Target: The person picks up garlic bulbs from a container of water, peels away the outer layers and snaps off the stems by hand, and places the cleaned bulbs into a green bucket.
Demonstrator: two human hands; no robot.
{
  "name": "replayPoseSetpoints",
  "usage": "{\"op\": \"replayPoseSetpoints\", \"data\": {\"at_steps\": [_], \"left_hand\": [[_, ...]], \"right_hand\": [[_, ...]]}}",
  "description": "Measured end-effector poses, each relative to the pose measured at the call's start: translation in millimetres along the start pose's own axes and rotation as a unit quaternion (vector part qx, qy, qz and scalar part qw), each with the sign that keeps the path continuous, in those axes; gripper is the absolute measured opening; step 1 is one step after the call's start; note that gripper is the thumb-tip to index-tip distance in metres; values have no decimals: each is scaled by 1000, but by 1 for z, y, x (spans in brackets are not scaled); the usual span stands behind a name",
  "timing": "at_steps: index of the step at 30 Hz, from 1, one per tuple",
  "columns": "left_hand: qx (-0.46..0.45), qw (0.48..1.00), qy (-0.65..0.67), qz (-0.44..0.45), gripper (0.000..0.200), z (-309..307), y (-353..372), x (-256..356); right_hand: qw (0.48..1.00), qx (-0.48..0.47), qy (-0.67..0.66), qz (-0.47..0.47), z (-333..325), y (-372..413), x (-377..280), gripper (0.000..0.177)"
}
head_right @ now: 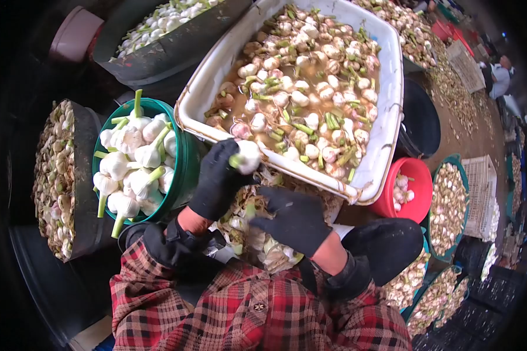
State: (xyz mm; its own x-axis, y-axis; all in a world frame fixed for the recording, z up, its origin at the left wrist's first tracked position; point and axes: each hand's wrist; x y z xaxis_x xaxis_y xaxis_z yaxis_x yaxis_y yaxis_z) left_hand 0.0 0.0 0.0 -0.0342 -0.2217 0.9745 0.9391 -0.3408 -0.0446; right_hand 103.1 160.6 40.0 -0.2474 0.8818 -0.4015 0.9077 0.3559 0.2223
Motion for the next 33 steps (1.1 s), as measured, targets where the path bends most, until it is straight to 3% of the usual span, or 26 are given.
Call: {"op": "replayPoseSetpoints", "data": {"at_steps": [1,2,3,5,7,9,11,12,13,14,15,16,17,19,22,23,28,32,33], "left_hand": [[69,936,267,-218,41,12,4,5],[88,949,239,-189,38,20,8,-10],[51,989,87,-111,36,16,11,-17],[-14,995,57,-82,34,17,15,-17],[-28,970,172,-169,33,12,12,-13],[-21,924,330,-192,33,12,11,-23],[-47,838,477,-262,33,11,7,4],[-45,836,479,-263,33,11,7,6],[-39,841,468,-269,32,11,7,7],[-32,844,457,-279,31,11,8,7],[-33,839,460,-289,31,11,9,6],[-42,856,425,-291,31,12,10,5],[-53,872,390,-290,30,12,9,4],[-45,874,381,-299,29,13,8,9],[-28,919,293,-264,24,14,8,1],[-27,917,295,-266,24,14,10,1],[-81,944,220,-231,24,17,13,1],[-67,956,206,-196,26,12,8,-2],[-51,955,216,-195,27,10,5,-1]], "right_hand": [[991,107,-40,72,-11,-1,-4,70],[963,214,-82,140,-19,-3,-5,68],[959,246,-72,118,-32,-9,-16,64],[960,273,-36,45,-30,-25,-7,56],[953,299,-49,29,-33,-38,-4,32],[959,267,-81,43,-45,-51,10,22],[960,258,-98,46,-78,-74,18,20],[946,302,-105,48,-95,-92,25,23],[925,315,-200,73,-130,-104,6,25],[904,345,-252,9,-157,-120,6,28],[843,395,-346,-120,-175,-142,4,32],[804,367,-433,-178,-188,-157,-1,33],[806,351,-445,-172,-193,-168,1,30],[881,326,-328,-102,-171,-190,25,31],[990,138,-17,-11,-94,-211,80,35],[992,62,106,1,-68,-214,93,38],[952,-42,301,34,0,-217,111,44],[961,-88,248,83,-14,-216,108,43],[978,-18,196,66,-19,-210,109,44]]}}
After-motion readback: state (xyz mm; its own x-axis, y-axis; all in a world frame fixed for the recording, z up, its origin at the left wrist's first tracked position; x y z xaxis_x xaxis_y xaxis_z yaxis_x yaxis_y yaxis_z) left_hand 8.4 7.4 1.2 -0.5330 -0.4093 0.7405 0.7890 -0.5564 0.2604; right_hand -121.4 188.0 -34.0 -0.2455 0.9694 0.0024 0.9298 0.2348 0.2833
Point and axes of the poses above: each hand's wrist, its own y-axis away from the middle knuckle, its own z-axis out of the palm, x = y × z, and after that the axes turned 11 degrees about y, right-handed
